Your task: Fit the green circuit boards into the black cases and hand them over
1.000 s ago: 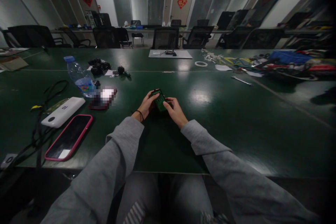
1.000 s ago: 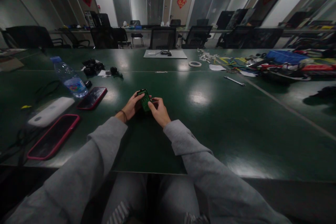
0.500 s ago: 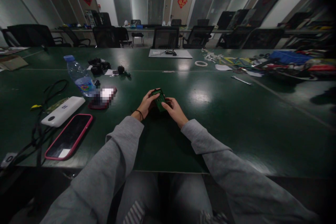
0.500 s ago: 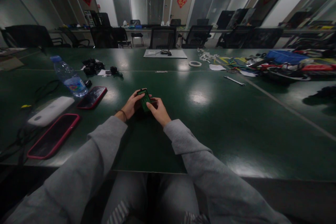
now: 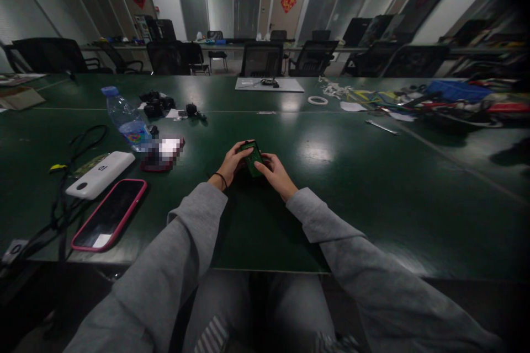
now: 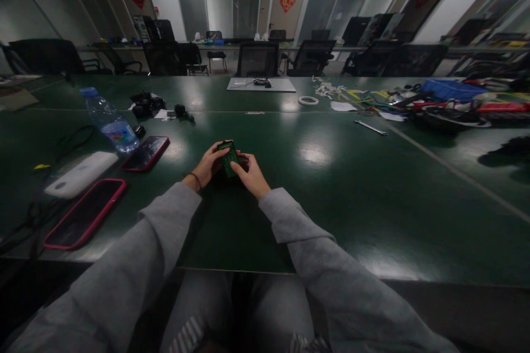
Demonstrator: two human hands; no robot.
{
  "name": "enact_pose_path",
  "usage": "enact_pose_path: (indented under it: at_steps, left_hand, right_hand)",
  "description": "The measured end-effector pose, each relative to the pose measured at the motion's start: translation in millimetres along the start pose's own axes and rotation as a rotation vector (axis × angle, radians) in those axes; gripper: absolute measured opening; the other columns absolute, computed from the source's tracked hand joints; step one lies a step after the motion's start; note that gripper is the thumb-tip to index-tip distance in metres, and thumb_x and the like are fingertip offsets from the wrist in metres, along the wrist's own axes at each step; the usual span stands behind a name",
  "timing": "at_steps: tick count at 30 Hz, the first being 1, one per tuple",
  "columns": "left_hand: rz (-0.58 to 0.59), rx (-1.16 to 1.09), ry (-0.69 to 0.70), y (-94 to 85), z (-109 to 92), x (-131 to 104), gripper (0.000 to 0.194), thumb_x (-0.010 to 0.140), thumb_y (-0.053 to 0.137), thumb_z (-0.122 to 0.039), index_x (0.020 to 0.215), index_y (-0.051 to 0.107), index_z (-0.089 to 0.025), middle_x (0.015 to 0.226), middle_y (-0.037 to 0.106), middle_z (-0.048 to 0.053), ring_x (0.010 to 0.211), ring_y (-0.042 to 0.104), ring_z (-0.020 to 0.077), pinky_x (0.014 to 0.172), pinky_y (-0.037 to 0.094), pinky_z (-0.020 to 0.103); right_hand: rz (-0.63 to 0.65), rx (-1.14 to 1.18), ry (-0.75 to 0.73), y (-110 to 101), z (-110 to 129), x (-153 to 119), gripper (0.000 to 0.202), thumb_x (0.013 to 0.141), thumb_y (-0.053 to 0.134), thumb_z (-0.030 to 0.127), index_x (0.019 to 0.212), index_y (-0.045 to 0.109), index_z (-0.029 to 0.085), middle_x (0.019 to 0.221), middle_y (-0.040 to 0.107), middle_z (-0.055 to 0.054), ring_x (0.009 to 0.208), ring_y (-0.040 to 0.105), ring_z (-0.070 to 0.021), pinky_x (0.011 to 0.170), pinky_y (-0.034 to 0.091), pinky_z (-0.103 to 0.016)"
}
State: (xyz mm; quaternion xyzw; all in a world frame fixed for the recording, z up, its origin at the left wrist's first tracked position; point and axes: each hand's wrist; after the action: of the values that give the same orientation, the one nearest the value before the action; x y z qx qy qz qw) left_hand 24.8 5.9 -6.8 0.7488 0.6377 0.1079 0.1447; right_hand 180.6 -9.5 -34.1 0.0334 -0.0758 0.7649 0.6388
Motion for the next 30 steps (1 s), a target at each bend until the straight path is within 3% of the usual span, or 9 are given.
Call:
enact_pose_path:
  at_steps: [7,20,30]
  left_hand:
    - [-0.003,0.009,0.005,0.7,-1.5,-1.3,0.045,0.071,0.077,-0.034,0.113,0.065,-0.024,0.112,0.067,0.006,0.097,0.065,0.0198,0.082,0.049,0.030]
    - [-0.024,0.012,0.043,1.5,0.7,0.2,0.042,0.070,0.076,-0.031,0.111,0.066,-0.024,0.108,0.067,0.004,0.096,0.063,0.0185,0.086,0.048,0.031]
    - [-0.066,-0.060,-0.029,3.2,4.5,0.4,0.039,0.070,0.077,-0.032,0.106,0.065,-0.023,0.100,0.066,0.002,0.086,0.062,0.0152,0.075,0.049,0.027]
  right_hand:
    - [0.025,0.026,0.019,-0.8,-2.1,-0.6,0.056,0.081,0.066,0.050,0.122,0.043,0.020,0.113,0.063,-0.010,0.108,0.062,-0.0218,0.096,0.052,-0.043]
    - [0.043,0.082,0.007,-0.2,2.3,-1.4,0.050,0.083,0.067,0.039,0.124,0.047,0.020,0.115,0.063,-0.010,0.109,0.062,-0.0212,0.099,0.051,-0.045]
    - [0.042,0.080,0.030,-1.0,-2.0,1.0,0.056,0.082,0.068,0.043,0.128,0.048,0.019,0.123,0.060,-0.012,0.113,0.060,-0.0220,0.102,0.050,-0.046]
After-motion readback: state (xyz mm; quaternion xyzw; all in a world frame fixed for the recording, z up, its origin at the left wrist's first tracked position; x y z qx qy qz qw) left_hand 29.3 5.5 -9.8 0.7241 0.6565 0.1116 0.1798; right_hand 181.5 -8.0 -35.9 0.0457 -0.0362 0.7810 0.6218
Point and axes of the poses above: each hand's wrist, its own x-axis towards the middle knuckle, its own y-axis out of the palm, z = x × y
